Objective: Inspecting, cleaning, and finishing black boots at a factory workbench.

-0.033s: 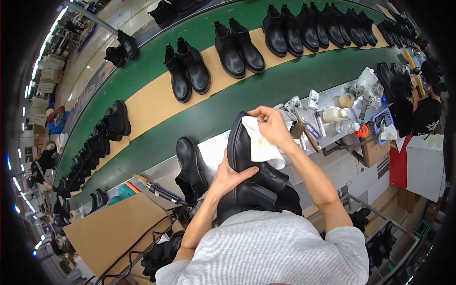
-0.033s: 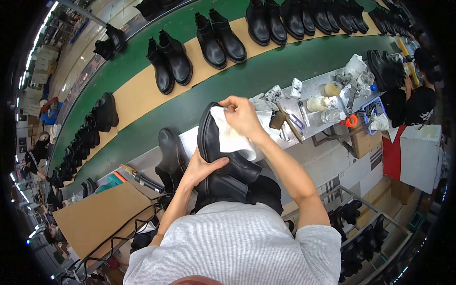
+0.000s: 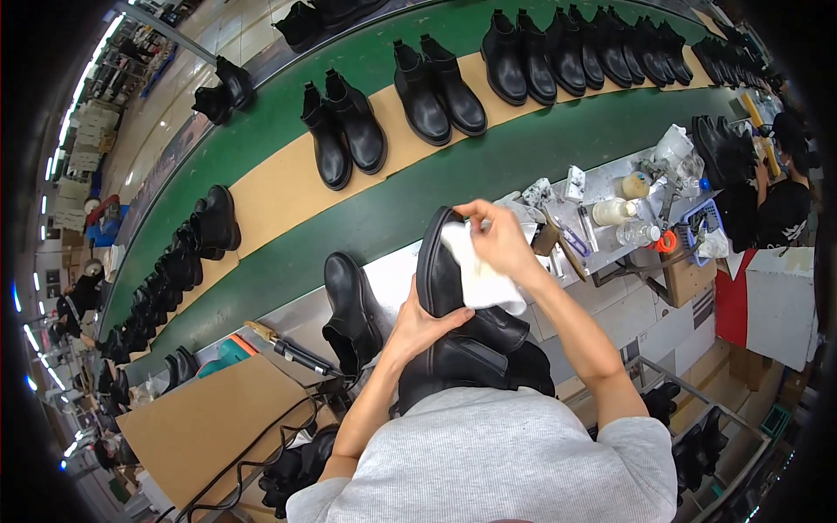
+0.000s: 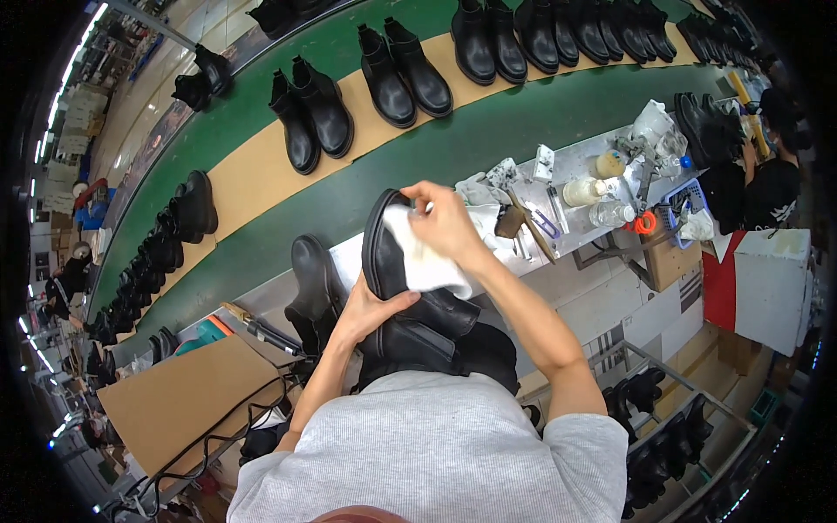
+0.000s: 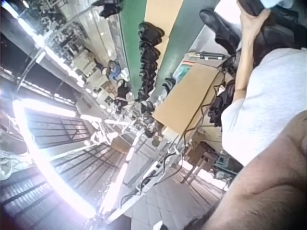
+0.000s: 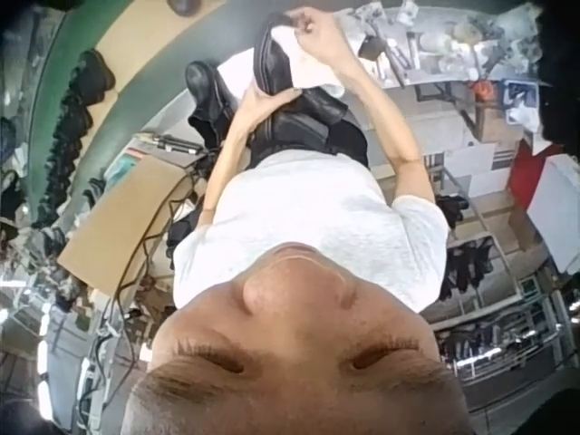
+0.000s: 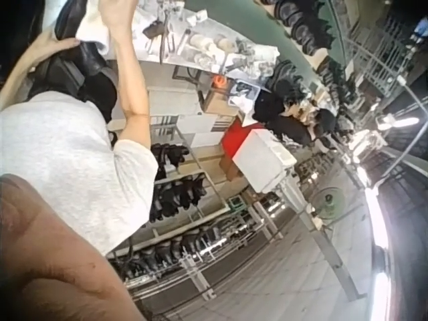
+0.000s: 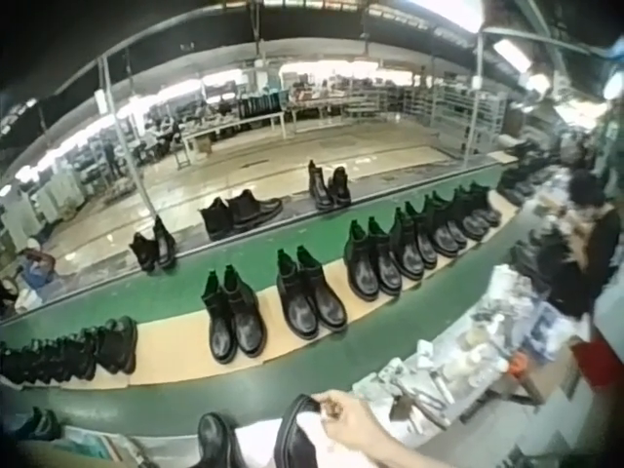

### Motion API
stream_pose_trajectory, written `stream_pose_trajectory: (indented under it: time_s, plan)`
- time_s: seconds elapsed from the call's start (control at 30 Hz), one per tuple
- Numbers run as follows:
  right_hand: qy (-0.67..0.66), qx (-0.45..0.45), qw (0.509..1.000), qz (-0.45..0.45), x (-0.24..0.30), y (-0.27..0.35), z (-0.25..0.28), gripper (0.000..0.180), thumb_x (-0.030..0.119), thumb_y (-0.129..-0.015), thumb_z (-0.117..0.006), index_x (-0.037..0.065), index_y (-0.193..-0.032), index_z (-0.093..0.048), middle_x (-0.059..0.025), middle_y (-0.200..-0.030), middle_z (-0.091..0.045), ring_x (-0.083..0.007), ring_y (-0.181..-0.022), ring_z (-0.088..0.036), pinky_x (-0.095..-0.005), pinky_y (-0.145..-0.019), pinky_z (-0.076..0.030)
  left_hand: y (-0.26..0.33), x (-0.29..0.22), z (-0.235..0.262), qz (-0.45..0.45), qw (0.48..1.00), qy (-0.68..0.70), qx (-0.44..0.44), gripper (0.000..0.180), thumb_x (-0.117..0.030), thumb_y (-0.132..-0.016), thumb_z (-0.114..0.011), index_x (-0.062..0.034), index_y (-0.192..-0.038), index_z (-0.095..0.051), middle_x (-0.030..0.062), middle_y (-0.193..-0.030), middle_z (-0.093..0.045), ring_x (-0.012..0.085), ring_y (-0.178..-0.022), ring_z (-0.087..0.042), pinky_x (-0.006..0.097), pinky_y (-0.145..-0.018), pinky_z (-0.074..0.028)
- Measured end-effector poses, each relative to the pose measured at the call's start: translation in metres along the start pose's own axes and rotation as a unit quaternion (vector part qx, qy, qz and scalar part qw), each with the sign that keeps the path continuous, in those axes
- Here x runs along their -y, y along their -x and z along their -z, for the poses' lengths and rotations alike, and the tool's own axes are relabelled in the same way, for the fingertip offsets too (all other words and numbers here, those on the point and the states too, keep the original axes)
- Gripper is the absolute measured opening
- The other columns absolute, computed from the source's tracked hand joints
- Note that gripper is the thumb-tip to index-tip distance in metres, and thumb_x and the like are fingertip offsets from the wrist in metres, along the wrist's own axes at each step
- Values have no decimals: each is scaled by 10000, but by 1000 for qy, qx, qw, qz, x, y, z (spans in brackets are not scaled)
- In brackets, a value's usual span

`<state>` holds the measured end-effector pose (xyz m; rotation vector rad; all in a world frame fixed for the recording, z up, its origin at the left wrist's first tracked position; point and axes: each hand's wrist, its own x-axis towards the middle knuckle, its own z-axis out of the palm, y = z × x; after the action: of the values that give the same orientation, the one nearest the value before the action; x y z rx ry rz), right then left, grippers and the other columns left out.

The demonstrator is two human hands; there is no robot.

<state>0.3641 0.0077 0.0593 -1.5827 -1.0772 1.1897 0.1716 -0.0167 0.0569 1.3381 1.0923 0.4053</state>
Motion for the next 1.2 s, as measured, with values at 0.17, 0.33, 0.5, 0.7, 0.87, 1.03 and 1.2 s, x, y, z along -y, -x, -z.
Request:
stream_pose_trajectory:
  time_s: [0.17,0.33,0.5,0.7,0.87,1.03,1.2]
  plan:
    - [149,-87,979,113,7,14,-16,410,-1,-613,-635,-35,-1020,-601,-59,-726,-529,-142,-693,-537,-263,-616,-444,-4,15,2,13,1000,1,7,879,-239,-626,-809,8,-1321,-331,178,-1191,-542,240,-1113,-527,337,-975,-396]
    - [78,75,991,73,-6,4,5,585,-52,-612,-611,-12,-1188,-513,-68,-975,-509,-86,-757,-513,-218,-600,-429,-7,19,6,66,993,92,45,860,-205,-641,-821,15,-1321,-343,154,-1221,-523,213,-1129,-503,329,-981,-385]
    - [83,80,988,99,-11,7,6,700,-28,-618,-617,45,-1292,-442,-58,-963,-517,-105,-784,-542,-232,-648,-452,-5,6,4,83,978,175,80,794,-125,-662,-810,24,-1303,-366,101,-1193,-525,178,-1090,-512,310,-967,-390]
    - [68,110,987,92,1,28,-5,747,-24,-609,-579,45,-1331,-398,-68,-1062,-414,-119,-654,-482,-245,-556,-421,-3,17,12,96,973,194,80,773,-103,-658,-810,19,-1294,-388,103,-1191,-531,172,-1089,-519,308,-964,-399]
    - [74,-27,988,131,-10,-4,-7,430,-40,-627,-564,-9,-1056,-550,-57,-791,-500,-145,-731,-510,-263,-640,-430,-6,16,8,114,969,197,99,748,-70,-672,-788,21,-1296,-384,94,-1156,-552,158,-1071,-529,291,-943,-416]
    - [214,56,969,108,8,25,-19,781,53,-598,-638,-12,-1327,-366,-168,-1076,-445,-309,-778,-575,-325,-714,-478,-6,25,13,101,974,190,65,771,-66,-666,-784,16,-1308,-365,98,-1170,-544,170,-1067,-532,298,-942,-419]
    - [165,-26,975,147,0,-5,-18,477,71,-629,-639,-29,-1087,-557,-153,-899,-544,-335,-762,-586,-336,-737,-478,-5,12,11,129,976,172,45,786,-121,-664,-800,11,-1307,-367,108,-1169,-545,191,-1067,-535,310,-929,-433]
